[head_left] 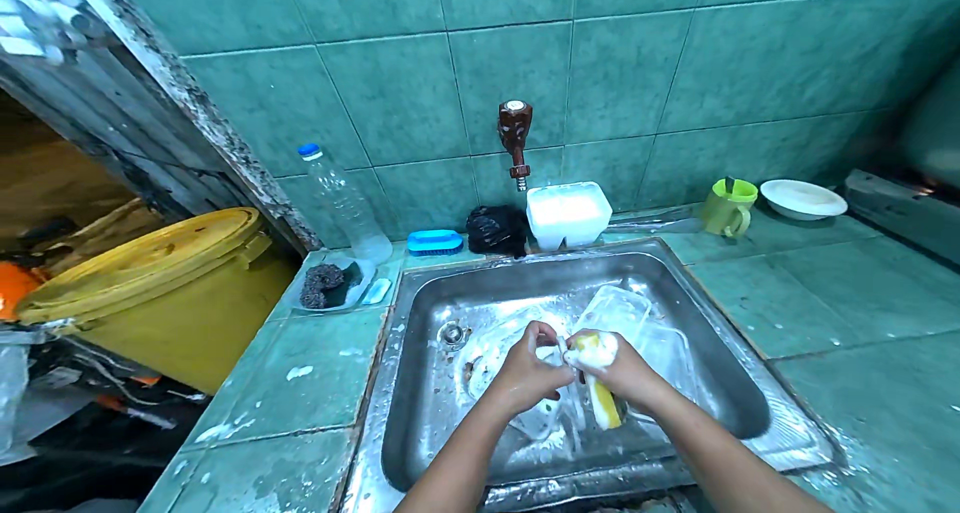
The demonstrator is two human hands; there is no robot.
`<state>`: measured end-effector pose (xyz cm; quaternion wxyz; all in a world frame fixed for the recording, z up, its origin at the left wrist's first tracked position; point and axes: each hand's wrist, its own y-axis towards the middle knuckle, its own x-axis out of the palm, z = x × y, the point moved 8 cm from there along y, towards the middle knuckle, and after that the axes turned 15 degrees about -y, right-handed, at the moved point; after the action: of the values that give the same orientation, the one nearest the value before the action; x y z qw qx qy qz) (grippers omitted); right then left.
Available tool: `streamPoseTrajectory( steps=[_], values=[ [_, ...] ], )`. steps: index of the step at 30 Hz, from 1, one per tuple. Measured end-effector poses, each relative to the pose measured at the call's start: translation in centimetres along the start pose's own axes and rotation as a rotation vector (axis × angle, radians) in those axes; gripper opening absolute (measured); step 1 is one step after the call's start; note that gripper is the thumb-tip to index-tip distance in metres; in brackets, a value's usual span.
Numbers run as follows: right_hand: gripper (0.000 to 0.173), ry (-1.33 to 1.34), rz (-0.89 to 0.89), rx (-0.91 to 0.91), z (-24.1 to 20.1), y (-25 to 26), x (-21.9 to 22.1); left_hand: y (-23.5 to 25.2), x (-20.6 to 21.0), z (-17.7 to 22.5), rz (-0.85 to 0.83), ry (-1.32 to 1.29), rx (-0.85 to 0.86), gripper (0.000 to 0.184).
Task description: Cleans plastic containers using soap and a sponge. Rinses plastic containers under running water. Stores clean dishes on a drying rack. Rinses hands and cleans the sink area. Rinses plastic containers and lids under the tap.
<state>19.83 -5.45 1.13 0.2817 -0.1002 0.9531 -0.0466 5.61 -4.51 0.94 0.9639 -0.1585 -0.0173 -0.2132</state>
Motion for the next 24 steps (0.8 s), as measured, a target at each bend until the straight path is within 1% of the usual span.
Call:
streamPoseTrajectory(
  steps=[2, 3, 5, 7, 9, 12, 14, 15, 18, 20, 24],
  values=[
    [0.03, -0.031, -0.021, -0.015, -0.6, 0.1, -0.2, 0.0, 0.0, 0.1, -0.015, -0.012, 0.008, 0.074],
    [0.029, -0.028, -0.022, -0.014, -0.6, 0.2, -0.2, 0.1, -0.1, 0.1, -0.028, -0.017, 0.002, 0.074],
    [0.028, -0.02, -0.013, 0.009, -0.2, 0.3, -0.3, 0.4, -0.2, -0.2, -0.045, -0.02, -0.009, 0.066],
    [0.031, -0.106, -0.013, 0.041, 0.8, 0.5, -0.3, 0.6, -0.2, -0.5, -0.052, -0.034, -0.018, 0.06],
    [0.035, -0.183, -0.039, 0.068, 2.2, 0.4, 0.6, 0.4, 0.0, -0.7, -0.071, -0.062, -0.037, 0.058],
    [0.03, -0.067, -0.032, 0.069, 3.1, -0.2, 1.2, 0.3, 0.1, -0.7, -0.086, -0.077, -0.052, 0.06],
    [0.028, 0.035, -0.01, 0.077, 2.6, -0.6, 0.8, 0.3, 0.0, -0.8, -0.09, -0.085, -0.056, 0.061],
    [0.029, 0.045, -0.003, 0.09, 2.2, -0.7, 0.5, 0.3, 0.0, -0.8, -0.093, -0.083, -0.055, 0.062],
    [0.037, -0.037, 0.012, 0.109, 1.6, -0.5, -0.5, 0.4, 0.7, -0.6, -0.108, -0.057, -0.045, 0.061],
    [0.035, -0.044, 0.015, 0.104, 1.5, -0.5, -0.8, 0.5, 0.9, -0.4, -0.116, -0.048, -0.034, 0.058],
    [0.032, 0.012, 0.001, 0.089, 1.9, -0.5, -0.9, 0.5, 0.7, -0.5, -0.158, -0.086, -0.041, 0.06]
  ],
)
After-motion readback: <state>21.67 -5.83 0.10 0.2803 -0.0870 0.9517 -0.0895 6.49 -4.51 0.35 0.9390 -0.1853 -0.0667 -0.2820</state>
